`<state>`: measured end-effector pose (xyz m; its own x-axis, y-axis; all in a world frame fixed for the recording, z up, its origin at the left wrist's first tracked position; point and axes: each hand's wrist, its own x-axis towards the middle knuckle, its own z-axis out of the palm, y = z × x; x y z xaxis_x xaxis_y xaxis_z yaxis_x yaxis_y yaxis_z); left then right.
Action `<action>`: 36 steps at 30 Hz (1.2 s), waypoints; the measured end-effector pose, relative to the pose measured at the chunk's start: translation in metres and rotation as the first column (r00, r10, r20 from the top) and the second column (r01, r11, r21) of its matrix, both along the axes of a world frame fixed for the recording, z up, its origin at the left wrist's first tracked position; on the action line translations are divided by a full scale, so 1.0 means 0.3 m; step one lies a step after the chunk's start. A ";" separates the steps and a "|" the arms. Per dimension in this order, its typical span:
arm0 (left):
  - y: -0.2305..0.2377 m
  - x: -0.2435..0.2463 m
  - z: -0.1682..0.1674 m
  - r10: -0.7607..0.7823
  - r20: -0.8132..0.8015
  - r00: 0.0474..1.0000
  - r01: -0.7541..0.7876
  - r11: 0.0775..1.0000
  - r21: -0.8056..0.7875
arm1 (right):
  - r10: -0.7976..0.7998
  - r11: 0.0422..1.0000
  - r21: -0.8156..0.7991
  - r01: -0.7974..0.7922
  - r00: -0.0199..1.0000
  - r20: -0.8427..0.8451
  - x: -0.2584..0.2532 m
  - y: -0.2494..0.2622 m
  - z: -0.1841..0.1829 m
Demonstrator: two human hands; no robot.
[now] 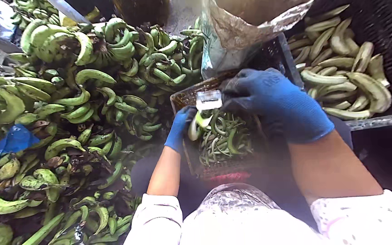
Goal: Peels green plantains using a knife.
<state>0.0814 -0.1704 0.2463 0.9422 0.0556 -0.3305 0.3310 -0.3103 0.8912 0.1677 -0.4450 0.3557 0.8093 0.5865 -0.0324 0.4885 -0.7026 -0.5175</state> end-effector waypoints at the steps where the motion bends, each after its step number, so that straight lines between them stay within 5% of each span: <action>1: -0.006 0.000 -0.071 -0.057 -0.137 0.989 0.088 0.969 0.230 | 0.050 0.982 -0.179 -0.063 0.996 -0.074 -0.011 -0.014 0.006; 3: -0.041 0.047 -0.157 -0.082 -0.373 0.924 0.270 0.829 0.489 | 0.062 0.957 -0.275 -0.094 0.991 -0.122 -0.028 -0.056 -0.009; 5: -0.097 0.122 -0.124 -0.076 -0.320 0.944 0.242 0.820 0.518 | 0.087 0.989 -0.119 -0.092 0.995 -0.046 -0.030 -0.128 0.008; 6: -0.144 0.151 -0.055 -0.102 -0.190 0.977 0.176 0.885 0.430 | 0.110 0.994 0.002 -0.110 0.994 -0.006 -0.039 -0.163 0.027; 8: -0.236 0.218 0.087 -0.123 0.117 0.985 0.135 0.986 -0.100 | 0.137 0.959 0.240 -0.148 0.989 0.062 -0.075 -0.215 0.073; 10: -0.291 0.285 0.169 -0.094 0.275 0.957 0.203 0.894 -0.400 | 0.119 0.876 0.457 -0.157 0.987 0.113 -0.116 -0.254 0.115; 12: -0.287 0.276 0.152 -0.068 0.295 0.953 0.128 0.973 -0.191 | 0.087 0.696 0.695 -0.181 0.982 0.169 -0.123 -0.274 0.121; 13: -0.265 0.234 0.096 -0.108 0.213 0.971 0.090 0.992 0.092 | 0.064 0.586 0.789 -0.182 0.982 0.179 -0.119 -0.269 0.115; 14: -0.232 0.168 0.006 -0.175 0.062 0.983 0.142 0.925 0.353 | 0.051 0.490 0.857 -0.163 0.986 0.158 -0.115 -0.255 0.109; 16: -0.174 0.092 -0.299 -0.229 -0.279 0.933 0.357 0.704 0.614 | 0.069 0.380 0.922 -0.071 0.996 0.048 -0.089 -0.226 0.094; 18: -0.161 0.039 -0.539 -0.166 -0.571 0.804 0.574 0.470 0.671 | 0.067 0.453 0.891 0.016 0.996 -0.052 -0.062 -0.203 0.071; 20: -0.169 -0.016 -0.639 -0.082 -0.634 0.769 0.626 0.301 0.720 | -0.023 0.654 0.755 0.051 0.999 -0.048 -0.047 -0.174 0.045; 22: -0.159 -0.016 -0.659 -0.096 -0.618 0.780 0.619 0.260 0.741 | -0.029 0.765 0.644 0.020 1.000 0.004 -0.028 -0.159 0.032; 24: -0.153 0.064 -0.592 -0.168 -0.623 0.764 0.640 0.317 0.699 | -0.050 0.787 0.617 0.020 0.998 0.032 -0.007 -0.162 0.033; 27: -0.134 0.218 -0.338 -0.231 -0.501 0.834 0.516 0.647 0.562 | -0.090 0.714 0.692 0.103 0.994 -0.055 0.010 -0.192 0.032; 29: -0.081 0.258 -0.153 -0.244 -0.396 0.885 0.390 0.854 0.345 | -0.084 0.608 0.774 0.175 0.984 -0.156 0.006 -0.215 0.028; 31: 0.004 0.196 0.017 -0.246 -0.231 0.941 0.264 0.963 0.052 | -0.064 0.466 0.854 0.232 0.971 -0.229 0.003 -0.233 0.019; 33: 0.066 0.096 0.190 -0.187 0.010 0.982 0.185 0.960 -0.211 | -0.054 0.306 0.909 0.284 0.958 -0.281 0.008 -0.249 0.009; 36: 0.053 -0.008 0.300 0.074 0.375 0.924 0.173 0.794 -0.583 | -0.090 0.070 0.930 0.361 0.931 -0.354 0.026 -0.219 0.000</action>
<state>0.0790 -0.1545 0.3362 0.9929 -0.0853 0.0831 -0.0521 0.3164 0.9472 0.1756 -0.5106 0.3556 0.9668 0.0003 0.2556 0.2317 0.4215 -0.8767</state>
